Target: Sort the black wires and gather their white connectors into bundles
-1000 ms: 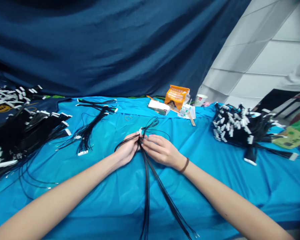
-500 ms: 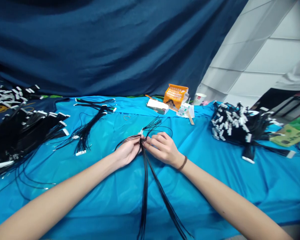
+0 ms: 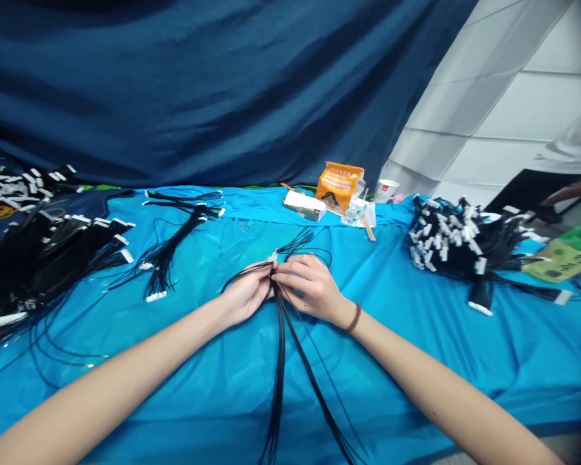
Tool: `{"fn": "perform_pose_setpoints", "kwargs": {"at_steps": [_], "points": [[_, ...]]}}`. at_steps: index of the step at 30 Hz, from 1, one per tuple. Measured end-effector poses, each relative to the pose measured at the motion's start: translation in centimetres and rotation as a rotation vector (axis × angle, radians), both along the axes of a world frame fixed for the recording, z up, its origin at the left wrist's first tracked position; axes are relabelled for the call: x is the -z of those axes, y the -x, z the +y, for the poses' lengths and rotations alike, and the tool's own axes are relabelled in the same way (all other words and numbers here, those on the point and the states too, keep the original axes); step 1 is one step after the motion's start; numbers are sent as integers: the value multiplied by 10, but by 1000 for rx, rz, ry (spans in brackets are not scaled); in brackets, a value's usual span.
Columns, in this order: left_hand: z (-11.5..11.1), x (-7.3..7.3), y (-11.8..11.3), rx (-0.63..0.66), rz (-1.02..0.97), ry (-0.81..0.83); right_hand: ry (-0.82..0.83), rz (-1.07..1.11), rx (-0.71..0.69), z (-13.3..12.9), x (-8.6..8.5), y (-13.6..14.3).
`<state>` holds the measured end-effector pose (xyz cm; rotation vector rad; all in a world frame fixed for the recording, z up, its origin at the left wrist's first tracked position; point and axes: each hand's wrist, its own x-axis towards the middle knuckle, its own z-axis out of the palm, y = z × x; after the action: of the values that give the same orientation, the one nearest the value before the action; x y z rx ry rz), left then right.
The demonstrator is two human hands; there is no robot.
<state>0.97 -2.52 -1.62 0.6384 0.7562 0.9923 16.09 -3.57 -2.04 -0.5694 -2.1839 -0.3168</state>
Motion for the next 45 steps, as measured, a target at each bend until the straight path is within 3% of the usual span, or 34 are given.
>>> {"fn": "perform_pose_setpoints", "kwargs": {"at_steps": [4, 10, 15, 19, 23, 26, 29, 33, 45], "points": [[-2, -2, 2, 35, 36, -66, 391, 285, -141, -2, -7, 3], [0, -6, 0, -55, 0, 13, 977, 794, -310, -3, -18, 3], [1, -5, -3, -139, -14, 40, 1167, 1166, -435, 2, -30, -10], [-2, -1, -4, -183, -3, -17, 1027, 1242, -320, 14, -34, -25], [-6, 4, -4, -192, 69, -139, 628, 1137, 26, 13, -32, -28], [-9, 8, -5, -174, 131, -268, 265, 795, 241, 2, -30, -20], [-10, 9, -6, -173, 179, -343, 61, 374, 244, -8, -25, -9], [-10, 9, -7, -182, 218, -374, -43, 132, 235, -10, -17, -2], [-11, 7, -7, -177, 236, -374, -72, 101, 290, -6, -13, -5]]}}
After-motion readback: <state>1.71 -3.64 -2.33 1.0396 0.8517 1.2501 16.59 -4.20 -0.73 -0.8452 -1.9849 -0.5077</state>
